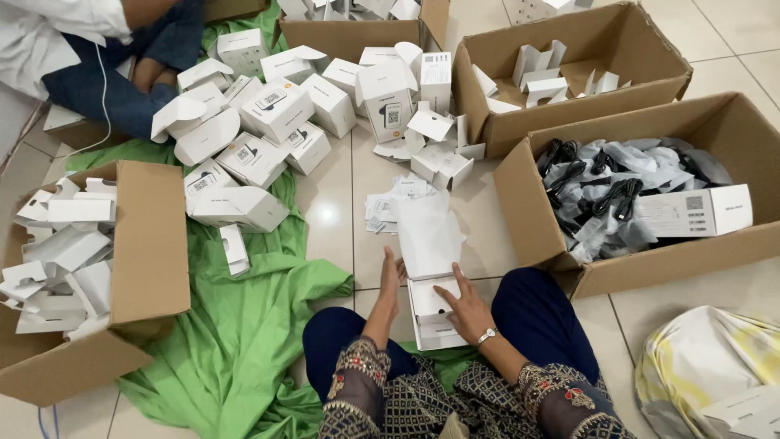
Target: The person unboxes small electronic devices or components and sorts them into boxes.
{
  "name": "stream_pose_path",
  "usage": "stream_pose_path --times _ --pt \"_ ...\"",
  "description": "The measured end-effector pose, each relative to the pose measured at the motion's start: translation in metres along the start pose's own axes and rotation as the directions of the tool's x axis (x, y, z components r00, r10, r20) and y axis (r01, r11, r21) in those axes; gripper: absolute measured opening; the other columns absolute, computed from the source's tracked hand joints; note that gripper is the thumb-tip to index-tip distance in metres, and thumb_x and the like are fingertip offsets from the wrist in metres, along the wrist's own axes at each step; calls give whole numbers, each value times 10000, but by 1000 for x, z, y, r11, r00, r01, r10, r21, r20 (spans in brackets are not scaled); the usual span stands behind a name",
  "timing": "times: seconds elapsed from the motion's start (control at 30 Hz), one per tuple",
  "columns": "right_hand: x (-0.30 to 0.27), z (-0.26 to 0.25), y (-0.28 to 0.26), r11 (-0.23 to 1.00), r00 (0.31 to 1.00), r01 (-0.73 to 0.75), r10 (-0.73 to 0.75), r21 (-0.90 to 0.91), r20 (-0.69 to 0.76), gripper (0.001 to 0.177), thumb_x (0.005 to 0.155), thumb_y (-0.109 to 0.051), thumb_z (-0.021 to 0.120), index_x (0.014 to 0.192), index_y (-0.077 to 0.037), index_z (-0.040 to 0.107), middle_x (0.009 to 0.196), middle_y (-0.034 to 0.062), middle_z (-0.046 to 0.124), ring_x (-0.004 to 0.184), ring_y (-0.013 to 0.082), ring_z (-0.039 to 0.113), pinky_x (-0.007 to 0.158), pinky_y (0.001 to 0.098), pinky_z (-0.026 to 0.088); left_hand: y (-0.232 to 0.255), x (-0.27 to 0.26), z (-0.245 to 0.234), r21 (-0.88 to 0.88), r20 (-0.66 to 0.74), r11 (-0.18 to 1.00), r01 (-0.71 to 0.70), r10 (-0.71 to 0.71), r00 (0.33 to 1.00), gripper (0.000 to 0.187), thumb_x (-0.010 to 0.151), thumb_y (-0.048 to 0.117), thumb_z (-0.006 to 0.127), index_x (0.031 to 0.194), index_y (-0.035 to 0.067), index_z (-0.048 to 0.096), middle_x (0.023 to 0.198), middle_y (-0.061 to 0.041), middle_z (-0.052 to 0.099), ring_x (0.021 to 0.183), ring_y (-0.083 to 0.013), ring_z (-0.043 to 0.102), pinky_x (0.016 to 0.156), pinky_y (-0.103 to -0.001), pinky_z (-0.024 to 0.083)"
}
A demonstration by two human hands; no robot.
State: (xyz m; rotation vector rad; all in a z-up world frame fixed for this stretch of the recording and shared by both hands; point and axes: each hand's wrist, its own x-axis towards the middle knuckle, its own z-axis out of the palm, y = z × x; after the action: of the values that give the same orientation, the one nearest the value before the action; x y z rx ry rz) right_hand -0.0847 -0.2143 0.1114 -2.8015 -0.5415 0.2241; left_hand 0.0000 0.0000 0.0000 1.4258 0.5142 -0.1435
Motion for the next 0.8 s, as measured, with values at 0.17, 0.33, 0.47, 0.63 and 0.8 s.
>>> stream_pose_path --times 0.17,0.33,0.47,0.63,0.8 --pt "-9 -13 6 941 972 52 30 335 -234 502 766 -254 854 1223 -208 650 1498 91 417 1232 332 584 959 427 538 36 24 7 -420 -3 877 233 -258 966 958 941 775 358 1608 92 279 1409 -200 553 1148 -279 578 1059 -438 458" --pt "-3 -8 32 775 781 14 386 631 -492 270 895 -253 744 1074 -66 668 1138 115 650 966 232 693 844 342 579 69 -25 6 -418 69 885 206 -195 978 913 950 758 300 1584 105 371 1441 -177 556 1227 -272 554 1103 -413 423" --pt "7 12 54 377 826 26 513 926 -232 334 1056 -313 500 1135 -38 671 1018 72 751 870 179 721 789 313 570 97 -87 -5 -317 214 945 82 -13 977 889 969 730 218 1552 93 429 1549 -160 497 1429 -277 436 1185 -408 288" --pt "15 45 62 160 890 32 445 987 -101 443 1095 -351 425 1129 2 691 979 96 752 860 184 721 750 315 578 94 -114 -22 -389 266 911 135 -29 963 852 979 717 234 1564 127 423 1593 -158 423 1507 -284 326 1225 -437 219" --pt "23 83 83 118 857 6 511 993 -66 421 1089 -367 484 1157 -5 688 938 109 716 846 182 696 701 320 570 86 -114 -21 -276 316 954 121 -29 948 860 970 706 251 1562 104 415 1618 -126 400 1528 -294 287 1225 -457 167"
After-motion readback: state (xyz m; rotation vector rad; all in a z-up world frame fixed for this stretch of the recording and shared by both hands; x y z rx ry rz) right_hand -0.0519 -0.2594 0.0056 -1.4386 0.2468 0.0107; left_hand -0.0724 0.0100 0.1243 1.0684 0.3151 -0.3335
